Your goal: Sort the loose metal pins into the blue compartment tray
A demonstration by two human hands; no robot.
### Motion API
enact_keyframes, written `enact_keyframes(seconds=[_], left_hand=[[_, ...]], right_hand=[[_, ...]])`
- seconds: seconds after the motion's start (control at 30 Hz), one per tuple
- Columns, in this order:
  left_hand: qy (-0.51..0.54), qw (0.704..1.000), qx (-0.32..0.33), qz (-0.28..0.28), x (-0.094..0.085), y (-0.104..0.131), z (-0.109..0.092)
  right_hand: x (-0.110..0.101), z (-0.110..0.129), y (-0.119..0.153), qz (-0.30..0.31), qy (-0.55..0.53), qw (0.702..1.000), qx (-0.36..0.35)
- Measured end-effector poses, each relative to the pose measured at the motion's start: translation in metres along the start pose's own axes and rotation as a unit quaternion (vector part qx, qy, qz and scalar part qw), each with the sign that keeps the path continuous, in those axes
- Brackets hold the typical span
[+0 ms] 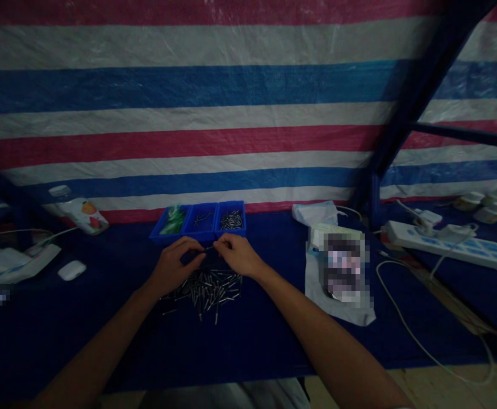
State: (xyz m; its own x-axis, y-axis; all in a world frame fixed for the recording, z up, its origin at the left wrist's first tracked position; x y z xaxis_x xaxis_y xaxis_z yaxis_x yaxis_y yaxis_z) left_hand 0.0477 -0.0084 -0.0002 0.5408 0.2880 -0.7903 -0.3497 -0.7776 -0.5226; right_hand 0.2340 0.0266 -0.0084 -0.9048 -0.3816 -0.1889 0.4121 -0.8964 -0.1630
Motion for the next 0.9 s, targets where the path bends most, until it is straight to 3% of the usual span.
enact_keyframes(seconds=[0.23, 0.43, 0.53, 0.77, 0.9], left_hand=[[-0.012, 0.997, -0.047, -0.055, -0.006, -0.001, 0.002], [-0.020, 0.999, -0.012, -0.049, -0.006, -0.001, 0.005], [-0.026, 0.998, -0.021, -0.047, -0.008, -0.002, 0.005], [-0.027, 0.999, -0.011, -0.030, -0.007, -0.002, 0.005], [-0.028, 0.999, -0.012, -0.012, -0.005, -0.002, 0.008]], right_hand=[[-0.013, 0.003, -0.005, -0.020, -0.164, 0.986, 0.011], [-0.017, -0.001, -0.006, -0.012, -0.289, 0.957, 0.038], [-0.019, -0.005, -0.007, -0.022, -0.290, 0.955, 0.061], [-0.026, -0.015, -0.010, -0.122, -0.256, 0.953, 0.111], [-0.026, -0.018, -0.011, -0.135, -0.230, 0.956, 0.121]])
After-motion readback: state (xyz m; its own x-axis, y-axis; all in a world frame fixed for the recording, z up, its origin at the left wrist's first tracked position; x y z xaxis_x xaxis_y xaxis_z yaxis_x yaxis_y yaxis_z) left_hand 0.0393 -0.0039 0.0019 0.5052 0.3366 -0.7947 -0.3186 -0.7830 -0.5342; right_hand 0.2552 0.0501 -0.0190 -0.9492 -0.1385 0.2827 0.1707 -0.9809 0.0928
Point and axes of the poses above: each hand's wrist, its own y-axis away from the middle knuckle, its own x-axis out of the palm, z = x × y, the point moved 2 cm from there along -y, towards the middle knuckle, and after that the axes turned 9 degrees about -y, right-handed, at the moved point
